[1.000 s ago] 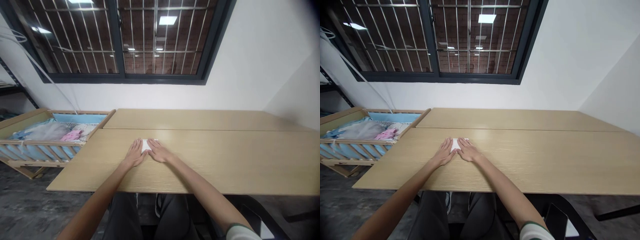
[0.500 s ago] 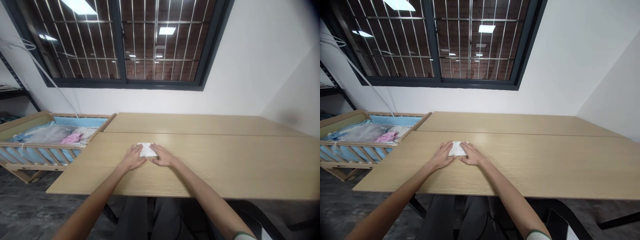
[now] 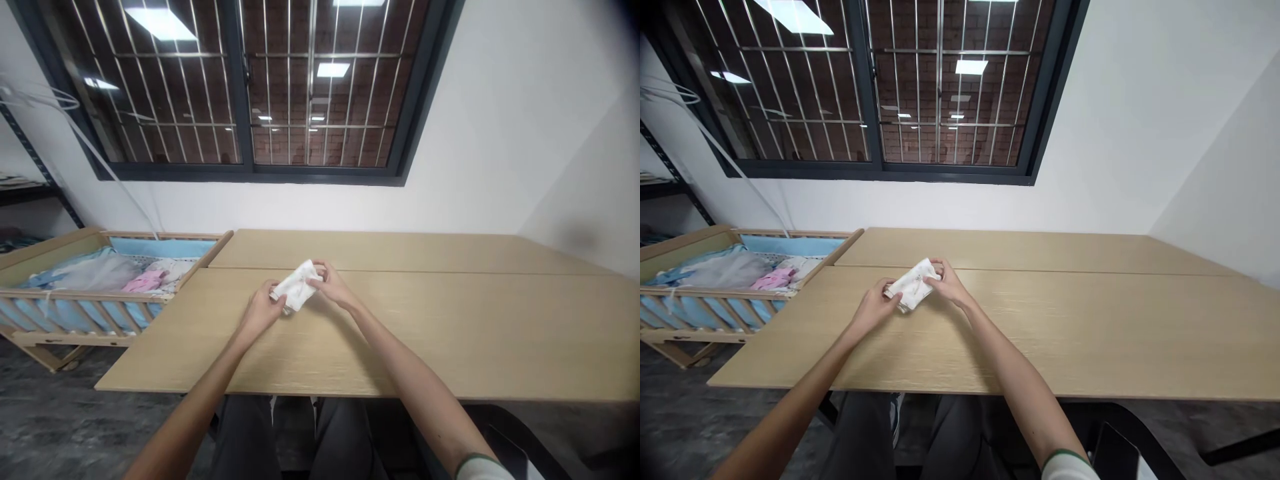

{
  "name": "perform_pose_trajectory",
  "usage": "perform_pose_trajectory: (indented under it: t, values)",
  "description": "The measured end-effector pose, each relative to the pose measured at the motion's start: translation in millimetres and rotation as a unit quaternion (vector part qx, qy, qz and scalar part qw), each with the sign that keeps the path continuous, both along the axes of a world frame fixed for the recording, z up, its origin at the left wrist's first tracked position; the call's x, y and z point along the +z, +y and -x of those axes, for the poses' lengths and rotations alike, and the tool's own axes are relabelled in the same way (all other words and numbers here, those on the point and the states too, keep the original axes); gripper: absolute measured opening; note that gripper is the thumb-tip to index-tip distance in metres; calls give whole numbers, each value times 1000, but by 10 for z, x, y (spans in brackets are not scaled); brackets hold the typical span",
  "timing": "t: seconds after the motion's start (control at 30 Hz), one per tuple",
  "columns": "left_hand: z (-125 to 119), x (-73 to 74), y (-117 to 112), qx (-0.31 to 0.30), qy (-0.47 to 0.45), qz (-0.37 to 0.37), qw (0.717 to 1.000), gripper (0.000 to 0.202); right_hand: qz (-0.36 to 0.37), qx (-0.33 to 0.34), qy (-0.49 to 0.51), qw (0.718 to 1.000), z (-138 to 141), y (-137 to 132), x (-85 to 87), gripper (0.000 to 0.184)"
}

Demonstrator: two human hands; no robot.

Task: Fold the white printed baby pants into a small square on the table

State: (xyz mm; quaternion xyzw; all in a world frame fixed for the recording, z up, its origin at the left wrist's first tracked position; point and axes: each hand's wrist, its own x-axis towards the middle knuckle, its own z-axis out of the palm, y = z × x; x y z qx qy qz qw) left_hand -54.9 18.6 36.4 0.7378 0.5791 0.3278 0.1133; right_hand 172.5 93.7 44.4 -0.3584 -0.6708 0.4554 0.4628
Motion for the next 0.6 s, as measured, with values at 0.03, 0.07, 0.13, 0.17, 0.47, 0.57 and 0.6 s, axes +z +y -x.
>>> perform_pose_trajectory:
  t: [0.03, 0.07, 0.13, 0.17, 0.47, 0.57, 0.6]
  values:
    - [-33, -24, -107, 5, -35, -4, 999, 51, 14, 11, 9, 1000, 6, 6, 83, 65]
    - [-79, -68, -217, 10, -76, -5, 997, 59, 25, 18, 1, 1000, 19, 12, 139, 65]
    - [-198, -191, -415, 34, -132, 7, 991, 67, 39, 13, -50, 998, 62, 26, 149, 63]
    - [-261, -256, -494, 55, -131, 21, 990, 65, 43, 4, -83, 996, 91, 33, 106, 61]
    - [-554, -415, -718, 148, 51, 64, 986, 39, 0, -43, -239, 970, 262, 52, -381, 37]
    - [-682, -506, -869, 141, 82, -10, 987, 52, -127, 6, -278, 952, 282, -174, -221, 48]
    - [-734, -556, -926, 128, 92, -37, 987, 56, -178, 51, -299, 936, 289, -300, -158, 51]
